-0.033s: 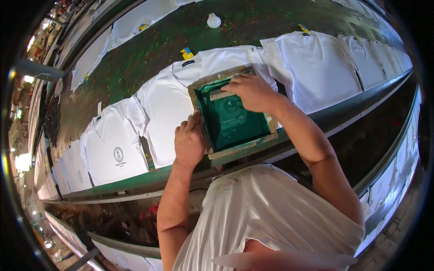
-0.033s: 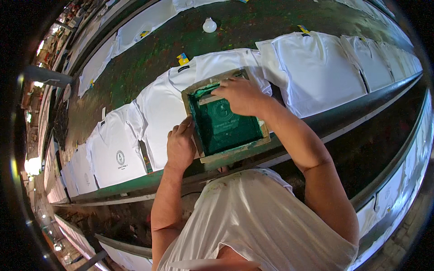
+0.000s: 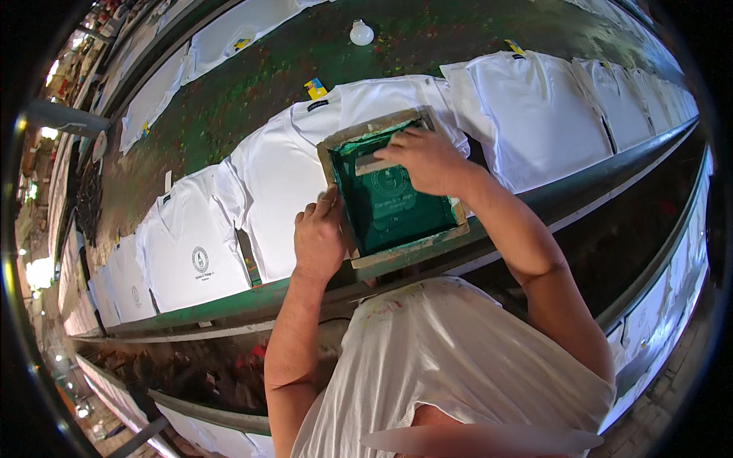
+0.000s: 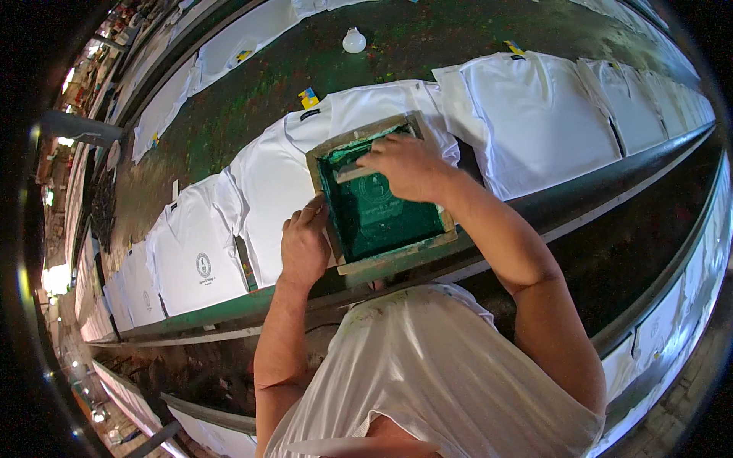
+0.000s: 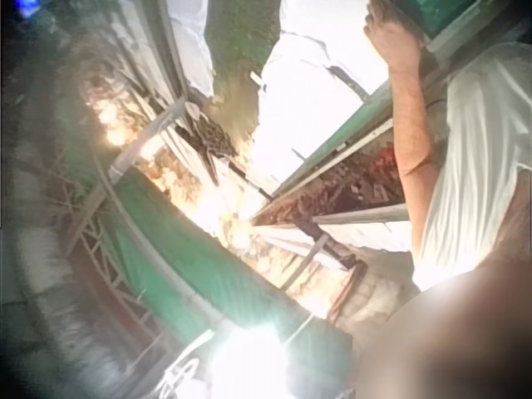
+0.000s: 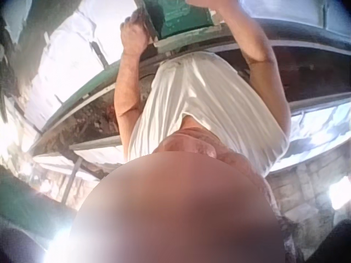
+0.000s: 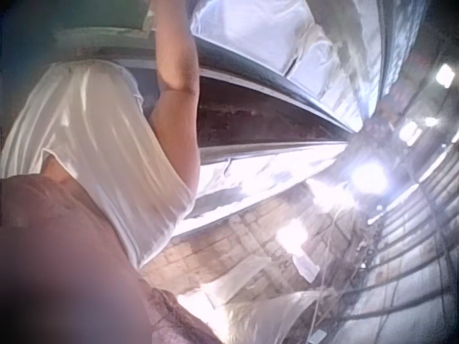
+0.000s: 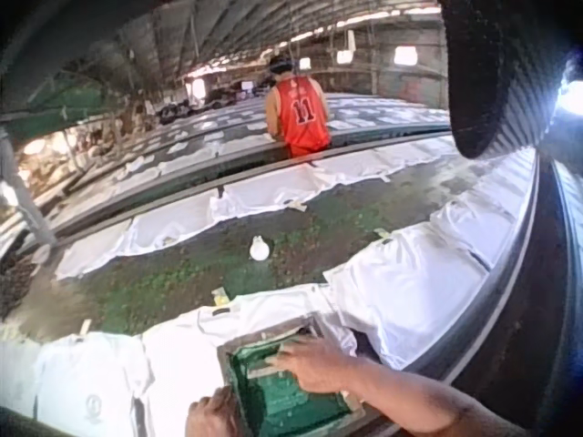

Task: The person uses a squeegee to pull green ink across a screen printing frame, applying a design onto a series of white t-shirts laid out on a table. The person repeats this process on multiple shirts in sequence.

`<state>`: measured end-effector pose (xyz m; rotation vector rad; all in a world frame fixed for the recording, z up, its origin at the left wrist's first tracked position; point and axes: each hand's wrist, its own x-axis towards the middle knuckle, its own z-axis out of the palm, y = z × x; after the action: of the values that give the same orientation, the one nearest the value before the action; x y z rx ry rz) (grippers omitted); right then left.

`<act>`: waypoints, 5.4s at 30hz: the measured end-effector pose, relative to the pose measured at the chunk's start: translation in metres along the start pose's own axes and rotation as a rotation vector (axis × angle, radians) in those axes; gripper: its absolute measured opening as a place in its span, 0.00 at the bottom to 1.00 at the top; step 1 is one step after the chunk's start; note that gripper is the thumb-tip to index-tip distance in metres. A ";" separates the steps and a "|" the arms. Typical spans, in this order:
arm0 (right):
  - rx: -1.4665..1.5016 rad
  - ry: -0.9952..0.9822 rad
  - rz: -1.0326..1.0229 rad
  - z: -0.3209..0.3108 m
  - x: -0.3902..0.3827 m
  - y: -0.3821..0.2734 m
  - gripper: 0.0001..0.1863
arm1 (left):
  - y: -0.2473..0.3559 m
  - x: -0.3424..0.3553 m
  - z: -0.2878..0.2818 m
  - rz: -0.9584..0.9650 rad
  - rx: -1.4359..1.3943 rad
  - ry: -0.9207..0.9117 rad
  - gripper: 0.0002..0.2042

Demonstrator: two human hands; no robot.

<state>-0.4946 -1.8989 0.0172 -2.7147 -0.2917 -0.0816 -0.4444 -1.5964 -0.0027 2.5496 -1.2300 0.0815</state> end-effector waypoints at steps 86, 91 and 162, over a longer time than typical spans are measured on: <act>-0.018 -0.018 -0.138 0.017 -0.110 -0.057 0.29 | 0.029 -0.015 0.070 -0.399 -0.569 0.431 0.25; 0.029 -0.082 -0.122 0.015 -0.118 -0.066 0.26 | 0.028 -0.017 0.071 -0.377 -0.561 0.419 0.29; 0.694 0.642 0.614 -0.125 -0.456 0.403 0.24 | 0.491 0.233 0.262 -0.318 -0.977 0.511 0.18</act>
<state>-0.8544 -2.3972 -0.0712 -1.8531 0.5897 -0.5421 -0.6977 -2.1374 -0.0865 1.6672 -0.4606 0.0400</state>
